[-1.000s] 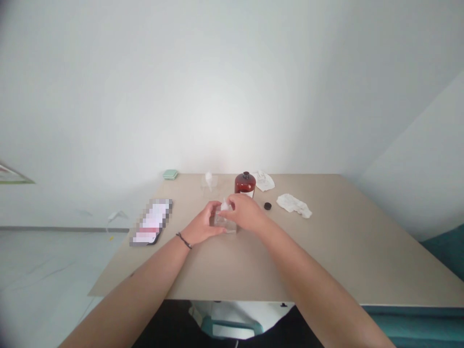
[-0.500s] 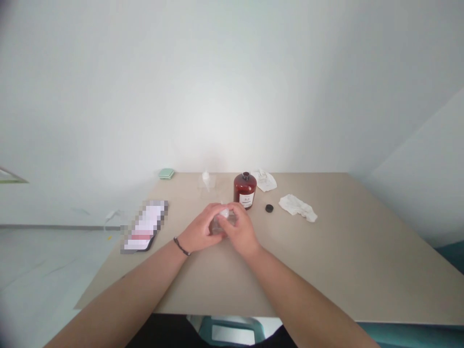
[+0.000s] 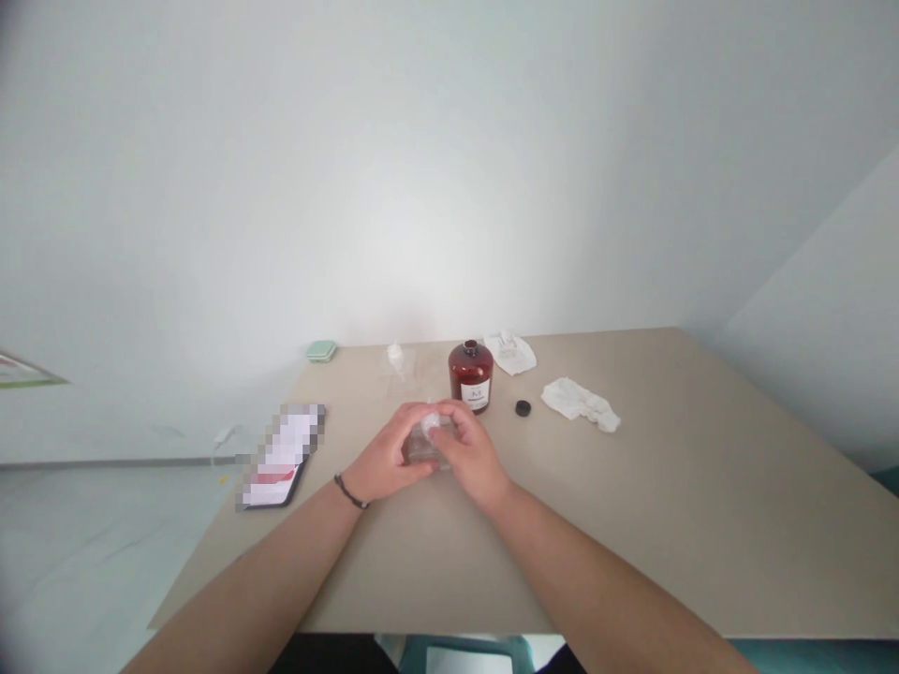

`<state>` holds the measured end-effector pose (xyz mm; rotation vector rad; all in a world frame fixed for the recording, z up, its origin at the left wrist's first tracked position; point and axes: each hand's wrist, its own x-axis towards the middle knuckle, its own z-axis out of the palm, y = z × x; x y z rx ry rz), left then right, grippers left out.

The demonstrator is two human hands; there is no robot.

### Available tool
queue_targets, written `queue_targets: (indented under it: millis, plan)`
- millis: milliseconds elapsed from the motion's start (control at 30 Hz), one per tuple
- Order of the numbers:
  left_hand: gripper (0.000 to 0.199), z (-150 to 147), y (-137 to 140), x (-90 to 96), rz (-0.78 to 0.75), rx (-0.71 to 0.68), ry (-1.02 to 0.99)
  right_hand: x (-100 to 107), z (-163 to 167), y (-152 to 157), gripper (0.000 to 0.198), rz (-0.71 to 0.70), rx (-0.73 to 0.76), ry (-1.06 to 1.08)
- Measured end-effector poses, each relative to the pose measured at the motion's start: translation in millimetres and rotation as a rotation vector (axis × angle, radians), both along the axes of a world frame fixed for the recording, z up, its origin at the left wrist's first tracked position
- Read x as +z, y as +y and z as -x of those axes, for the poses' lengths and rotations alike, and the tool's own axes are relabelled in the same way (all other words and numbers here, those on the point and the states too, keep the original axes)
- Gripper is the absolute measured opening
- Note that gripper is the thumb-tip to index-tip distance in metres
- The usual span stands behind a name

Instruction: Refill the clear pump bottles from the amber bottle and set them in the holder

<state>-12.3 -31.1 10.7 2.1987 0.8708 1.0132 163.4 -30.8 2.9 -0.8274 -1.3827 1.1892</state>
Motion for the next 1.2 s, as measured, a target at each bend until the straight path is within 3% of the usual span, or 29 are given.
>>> queue_targets:
  millis: [700, 1200]
  plan:
    - [0.072, 2, 1, -2.1, -0.013, -0.003, -0.009, -8, -4, 7, 0.026, -0.02, 0.023, -0.053]
    - [0.076, 3, 2, -4.2, -0.007, -0.014, -0.001, -8, -2, 7, 0.033, -0.013, 0.03, -0.016]
